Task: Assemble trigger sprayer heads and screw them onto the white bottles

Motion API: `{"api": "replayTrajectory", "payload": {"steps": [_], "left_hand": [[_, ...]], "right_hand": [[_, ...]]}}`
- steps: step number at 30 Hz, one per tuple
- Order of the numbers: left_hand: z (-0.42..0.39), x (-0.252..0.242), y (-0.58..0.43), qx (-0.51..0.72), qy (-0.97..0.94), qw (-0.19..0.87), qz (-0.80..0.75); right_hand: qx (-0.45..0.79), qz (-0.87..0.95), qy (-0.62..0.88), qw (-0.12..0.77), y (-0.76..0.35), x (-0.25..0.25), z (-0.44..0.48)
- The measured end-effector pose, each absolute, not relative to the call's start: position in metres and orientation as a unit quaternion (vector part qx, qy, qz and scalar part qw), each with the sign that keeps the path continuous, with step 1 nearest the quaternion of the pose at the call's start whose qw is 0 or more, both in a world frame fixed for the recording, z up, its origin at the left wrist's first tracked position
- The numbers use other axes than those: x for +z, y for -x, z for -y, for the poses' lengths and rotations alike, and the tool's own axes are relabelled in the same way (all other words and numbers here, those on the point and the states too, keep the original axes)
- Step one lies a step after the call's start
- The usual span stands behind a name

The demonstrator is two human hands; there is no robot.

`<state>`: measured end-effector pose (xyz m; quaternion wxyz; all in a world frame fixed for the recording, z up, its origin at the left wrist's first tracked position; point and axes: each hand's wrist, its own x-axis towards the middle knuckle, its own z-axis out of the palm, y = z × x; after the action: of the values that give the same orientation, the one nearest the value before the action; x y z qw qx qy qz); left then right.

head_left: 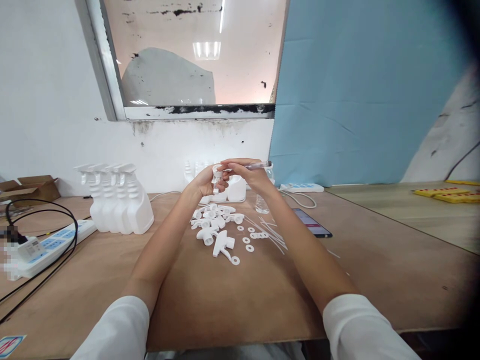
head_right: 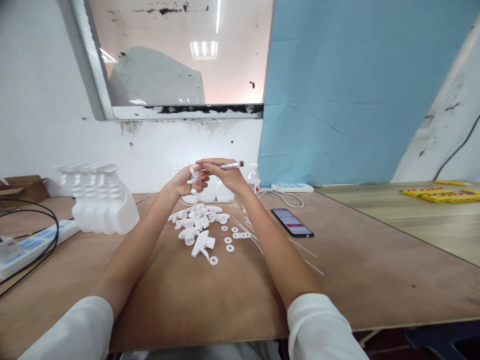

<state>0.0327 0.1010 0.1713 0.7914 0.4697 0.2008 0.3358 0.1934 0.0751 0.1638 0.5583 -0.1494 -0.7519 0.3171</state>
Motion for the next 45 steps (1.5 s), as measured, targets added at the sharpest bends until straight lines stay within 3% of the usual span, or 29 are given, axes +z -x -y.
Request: {"api": "replayTrajectory", "payload": {"steps": [7, 17, 26, 31, 45], "left_hand": [[-0.110, 0.167, -0.030, 0.385, -0.481, 0.759, -0.211], [-0.113, 0.165, -0.033, 0.460, -0.482, 0.706, -0.241], [-0.110, 0.163, -0.031, 0.491, -0.557, 0.619, -0.255], [-0.113, 0.160, -0.032, 0.522, -0.591, 0.540, -0.293], [-0.107, 0.163, -0.038, 0.574, -0.617, 0.386, -0.375]], "right_hand": [[0.196, 0.813, 0.192, 0.514, -0.193, 0.166, -0.067], [0.008, 0.853, 0.134, 0.504, -0.184, 0.157, -0.085], [0.096, 0.828, 0.155, 0.531, -0.194, 0.167, -0.074], [0.124, 0.808, 0.241, 0.523, -0.202, 0.172, -0.075], [-0.027, 0.845, 0.235, 0.479, -0.199, 0.175, -0.063]]}}
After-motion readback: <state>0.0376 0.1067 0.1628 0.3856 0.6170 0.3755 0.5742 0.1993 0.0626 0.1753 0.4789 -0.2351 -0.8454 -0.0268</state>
